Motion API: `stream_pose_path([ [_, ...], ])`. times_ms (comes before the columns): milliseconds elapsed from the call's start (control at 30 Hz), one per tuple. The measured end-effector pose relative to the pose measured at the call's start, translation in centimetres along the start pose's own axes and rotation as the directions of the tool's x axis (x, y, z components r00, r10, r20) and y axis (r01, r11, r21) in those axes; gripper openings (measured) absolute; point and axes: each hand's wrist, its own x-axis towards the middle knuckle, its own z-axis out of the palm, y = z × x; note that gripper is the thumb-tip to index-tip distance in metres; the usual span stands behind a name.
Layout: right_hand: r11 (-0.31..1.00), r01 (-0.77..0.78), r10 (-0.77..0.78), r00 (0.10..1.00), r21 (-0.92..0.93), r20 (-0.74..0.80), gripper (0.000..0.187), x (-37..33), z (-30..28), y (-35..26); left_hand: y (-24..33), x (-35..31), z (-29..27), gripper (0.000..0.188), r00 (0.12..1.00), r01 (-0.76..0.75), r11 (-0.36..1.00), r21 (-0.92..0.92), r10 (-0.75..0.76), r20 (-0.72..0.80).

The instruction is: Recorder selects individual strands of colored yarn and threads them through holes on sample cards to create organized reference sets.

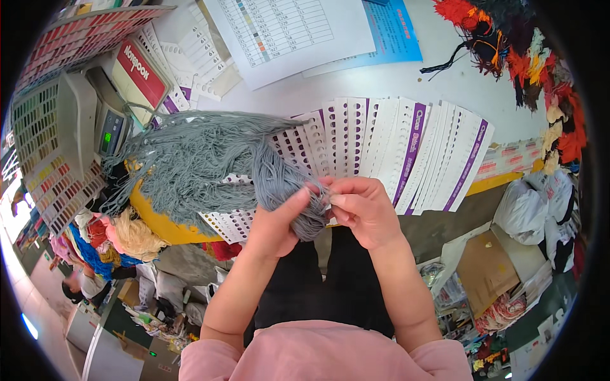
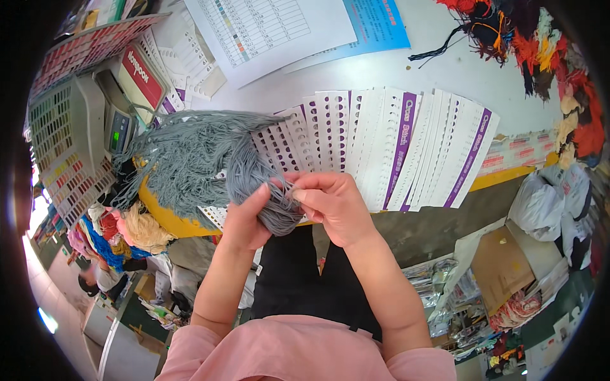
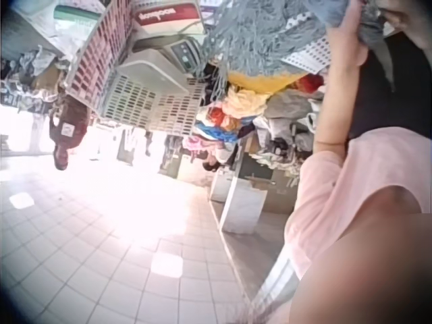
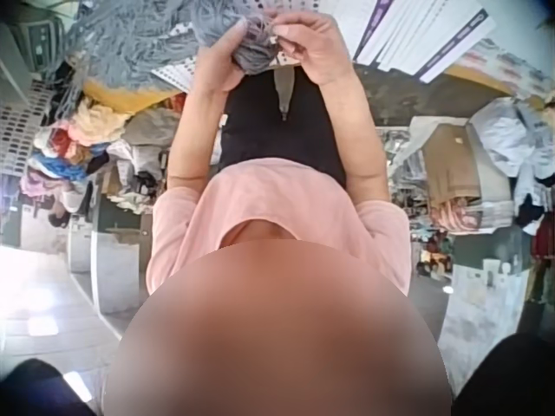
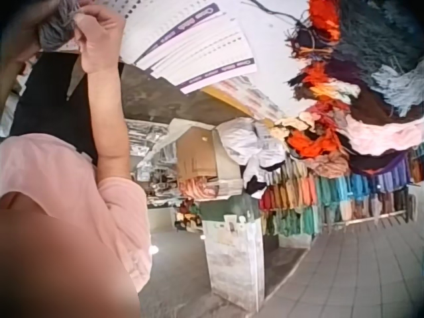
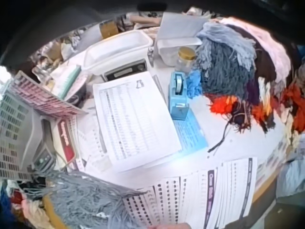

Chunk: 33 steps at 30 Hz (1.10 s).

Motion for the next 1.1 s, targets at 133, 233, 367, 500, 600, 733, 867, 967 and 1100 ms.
stream_pose_path([
  [133, 0.997, 0.031, -0.033, 0.999, -0.069, -0.026, 0.008, -0.2, 0.3, 0.2, -0.8, 0.0, 0.7, 0.013, 0.977, -0.182, 0.950, 0.253, 0.203, -0.062],
  [233, 0.997, 0.053, -0.053, 0.999, -0.055, 0.014, 0.008, -0.1, 0.2, 0.1, -0.7, 0.2, 0.5, 0.014, 0.984, -0.152, 0.976, 0.158, 0.165, -0.070],
  [367, 0.994, 0.034, -0.030, 0.999, -0.102, 0.041, 0.009, 0.1, -0.2, 0.2, -0.6, 0.3, 0.2, 0.013, 0.985, -0.153, 0.976, 0.152, 0.163, -0.060],
  [500, 0.997, -0.003, 0.007, 0.998, -0.072, 0.059, 0.010, -0.1, 0.3, -0.2, -0.5, 0.3, -0.1, 0.010, 0.986, -0.168, 0.972, 0.163, 0.169, 0.006],
  [600, 0.997, -0.051, 0.054, 0.998, -0.057, 0.044, 0.008, 0.0, 0.5, -0.3, -0.2, 0.2, 0.2, 0.009, 0.993, -0.107, 0.981, 0.164, 0.112, -0.022],
  [733, 0.987, 0.013, 0.000, 0.997, -0.162, 0.080, 0.008, 0.0, 0.2, 0.6, -0.3, 0.3, 0.5, 0.011, 0.990, -0.137, 0.975, 0.174, 0.143, -0.019],
  [867, 0.954, 0.260, -0.255, 0.966, -0.151, 0.047, 0.005, -0.2, -0.4, 0.5, 0.0, 1.3, -0.9, 0.007, 0.972, -0.186, 0.982, -0.030, 0.188, 0.140],
  [967, 0.847, 0.210, -0.309, 0.942, 0.488, 0.132, 0.011, -1.4, -2.2, -3.1, 3.3, 0.6, -5.2, 0.009, 0.902, -0.343, 0.815, -0.467, 0.424, 0.079],
  [1100, 0.757, 0.394, -0.479, 0.877, 0.522, 0.032, 0.021, -3.4, -10.1, -11.6, 9.4, -4.5, -18.0, 0.015, 0.473, -0.791, 0.612, 0.006, 0.617, -0.629],
])
